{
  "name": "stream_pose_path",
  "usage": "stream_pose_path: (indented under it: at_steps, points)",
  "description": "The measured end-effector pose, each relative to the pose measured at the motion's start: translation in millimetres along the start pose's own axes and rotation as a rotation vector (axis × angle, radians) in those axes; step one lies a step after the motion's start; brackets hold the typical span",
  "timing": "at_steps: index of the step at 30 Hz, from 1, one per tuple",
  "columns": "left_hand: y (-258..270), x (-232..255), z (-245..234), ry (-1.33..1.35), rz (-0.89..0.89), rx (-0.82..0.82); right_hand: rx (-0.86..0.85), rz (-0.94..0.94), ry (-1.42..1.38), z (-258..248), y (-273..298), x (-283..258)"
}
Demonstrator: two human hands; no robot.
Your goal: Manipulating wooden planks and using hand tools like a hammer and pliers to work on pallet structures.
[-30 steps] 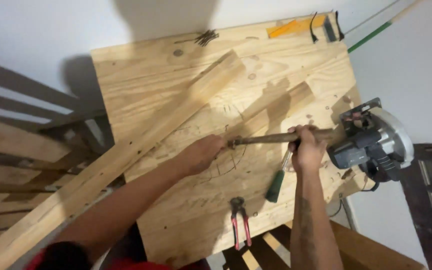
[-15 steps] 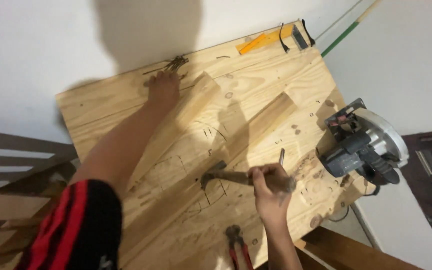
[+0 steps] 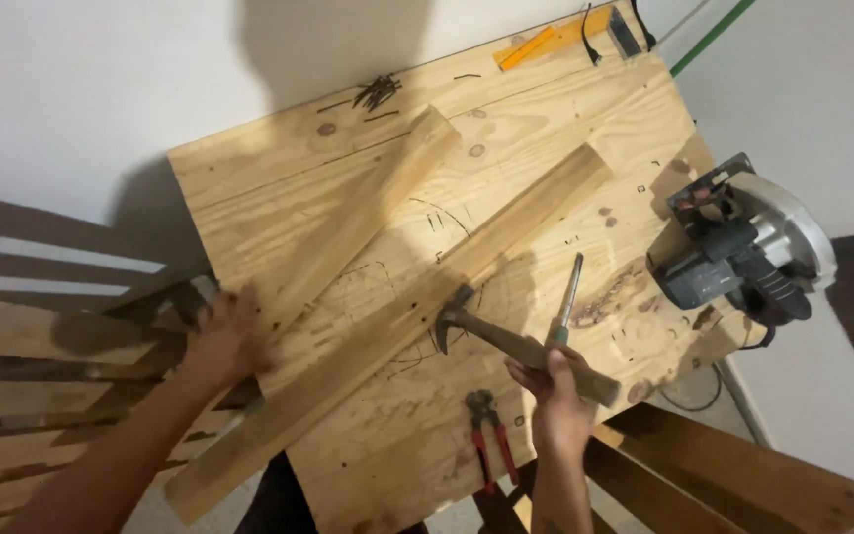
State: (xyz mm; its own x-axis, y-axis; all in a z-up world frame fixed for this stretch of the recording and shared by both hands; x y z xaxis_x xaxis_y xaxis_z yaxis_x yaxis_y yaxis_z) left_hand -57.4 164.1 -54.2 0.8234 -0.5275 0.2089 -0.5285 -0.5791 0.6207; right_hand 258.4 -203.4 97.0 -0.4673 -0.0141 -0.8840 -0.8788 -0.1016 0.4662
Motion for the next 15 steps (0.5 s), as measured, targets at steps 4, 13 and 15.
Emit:
stream_pose_path:
  at_steps: [4,13,15]
  points:
    - [-16,-29,12,0.201,0.136,0.090,0.010,-0.158,-0.132,-61,-8,43]
    - [55,67,-69,0.893,0.169,-0.493,-0.071,0.150,-0.261,-75,79,171]
    - [31,73,-47,0.864,0.302,-0.561,0.014,0.179,-0.237,-104,87,217]
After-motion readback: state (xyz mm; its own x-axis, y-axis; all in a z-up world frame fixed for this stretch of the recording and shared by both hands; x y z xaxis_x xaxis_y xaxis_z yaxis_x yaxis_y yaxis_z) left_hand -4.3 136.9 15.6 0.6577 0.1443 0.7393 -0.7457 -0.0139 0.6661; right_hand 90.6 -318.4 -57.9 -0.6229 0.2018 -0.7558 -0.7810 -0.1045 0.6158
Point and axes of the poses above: each hand's wrist, its own y-axis away from the middle knuckle, its own z-axis out of the palm, x = y × z, the point moved 8 cm from there along -y, towards the middle knuckle, and after that the axes turned 4 degrees about -x, right-handed, at the moved point
